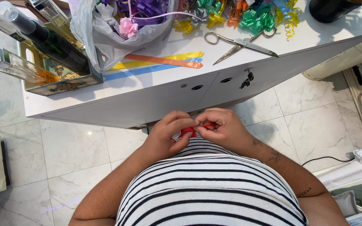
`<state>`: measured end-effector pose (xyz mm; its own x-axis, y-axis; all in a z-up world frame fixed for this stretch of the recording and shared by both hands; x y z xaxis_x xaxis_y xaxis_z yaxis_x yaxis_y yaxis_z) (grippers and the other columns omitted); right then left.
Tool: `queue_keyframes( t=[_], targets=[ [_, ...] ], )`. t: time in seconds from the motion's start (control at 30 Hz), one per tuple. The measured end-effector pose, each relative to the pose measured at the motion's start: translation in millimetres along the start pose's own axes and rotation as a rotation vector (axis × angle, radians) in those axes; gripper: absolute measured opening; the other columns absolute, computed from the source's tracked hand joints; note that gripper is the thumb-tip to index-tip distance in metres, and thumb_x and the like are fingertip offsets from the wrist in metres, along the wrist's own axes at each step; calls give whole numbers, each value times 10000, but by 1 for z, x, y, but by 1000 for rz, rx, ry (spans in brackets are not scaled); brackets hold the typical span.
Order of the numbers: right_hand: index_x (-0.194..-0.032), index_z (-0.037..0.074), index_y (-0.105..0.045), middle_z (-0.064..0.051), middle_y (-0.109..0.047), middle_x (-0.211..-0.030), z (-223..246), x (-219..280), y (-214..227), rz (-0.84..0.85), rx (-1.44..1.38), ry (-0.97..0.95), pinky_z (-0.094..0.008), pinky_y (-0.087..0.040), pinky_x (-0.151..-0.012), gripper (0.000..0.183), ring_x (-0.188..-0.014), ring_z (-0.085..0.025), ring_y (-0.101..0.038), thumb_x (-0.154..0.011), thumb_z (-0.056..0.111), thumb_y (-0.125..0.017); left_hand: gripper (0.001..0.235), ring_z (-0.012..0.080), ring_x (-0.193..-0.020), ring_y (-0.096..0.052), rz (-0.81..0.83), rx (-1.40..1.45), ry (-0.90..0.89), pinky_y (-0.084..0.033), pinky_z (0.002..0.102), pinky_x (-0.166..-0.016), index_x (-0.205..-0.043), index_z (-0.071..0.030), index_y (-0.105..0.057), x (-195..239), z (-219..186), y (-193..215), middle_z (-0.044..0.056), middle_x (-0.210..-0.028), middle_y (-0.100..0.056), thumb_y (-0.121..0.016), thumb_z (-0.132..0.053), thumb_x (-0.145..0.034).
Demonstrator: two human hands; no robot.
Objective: The person ties a red ribbon into a bow using both hands, then uses scissors to trim the ends. They repeat the process with an orange ribbon, folding and tying it into a bow.
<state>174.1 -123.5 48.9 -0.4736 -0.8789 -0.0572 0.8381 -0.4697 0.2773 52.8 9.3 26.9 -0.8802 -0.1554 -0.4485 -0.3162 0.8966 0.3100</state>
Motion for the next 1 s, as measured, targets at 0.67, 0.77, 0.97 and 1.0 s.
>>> queue_keyframes(
  t=[0.67,0.77,0.97,1.0],
  targets=[
    [-933,31,-841,-100,-592,-639,-7,-7,-6,61,-18,-88,-283,-453,-559,113,-678,-135,-536,-867,122,-825,178,429,-974,-745,136,99,91,-646,513,-820,-1086,-50,-750,-7,3,9,186,-1062,-716,-793,-28,-915],
    [-919,44,-835,-100,-569,-628,-8,-6,-7,55,-2,-74,-296,-463,-548,110,-671,-141,-538,-854,132,-848,154,404,-979,-747,108,130,68,-642,489,-826,-1070,-67,-753,-2,11,6,159,-1073,-724,-811,-73,-928],
    [-916,65,-828,-73,-543,-608,8,-11,-6,70,84,4,-321,-469,-555,72,-621,-163,-527,-871,120,-841,140,345,-955,-737,27,248,100,-629,442,-823,-1003,-76,-744,0,15,6,136,-1038,-723,-824,-176,-944],
    [-925,77,-825,-66,-539,-603,11,-11,-7,77,128,53,-330,-477,-564,60,-595,-181,-541,-880,115,-833,85,330,-920,-735,-7,264,132,-624,422,-805,-955,-58,-725,-2,13,7,139,-999,-719,-790,-111,-968]
  ],
)
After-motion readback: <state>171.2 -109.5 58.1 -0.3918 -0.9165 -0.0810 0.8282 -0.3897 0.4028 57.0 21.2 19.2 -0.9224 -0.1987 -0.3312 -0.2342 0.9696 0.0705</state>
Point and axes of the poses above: each hand's wrist, its own x-axis away from the middle knuckle, its own y-axis out of the back of the hand, z = x × y, the point moved 6 cm from there along -x, towards the middle knuckle
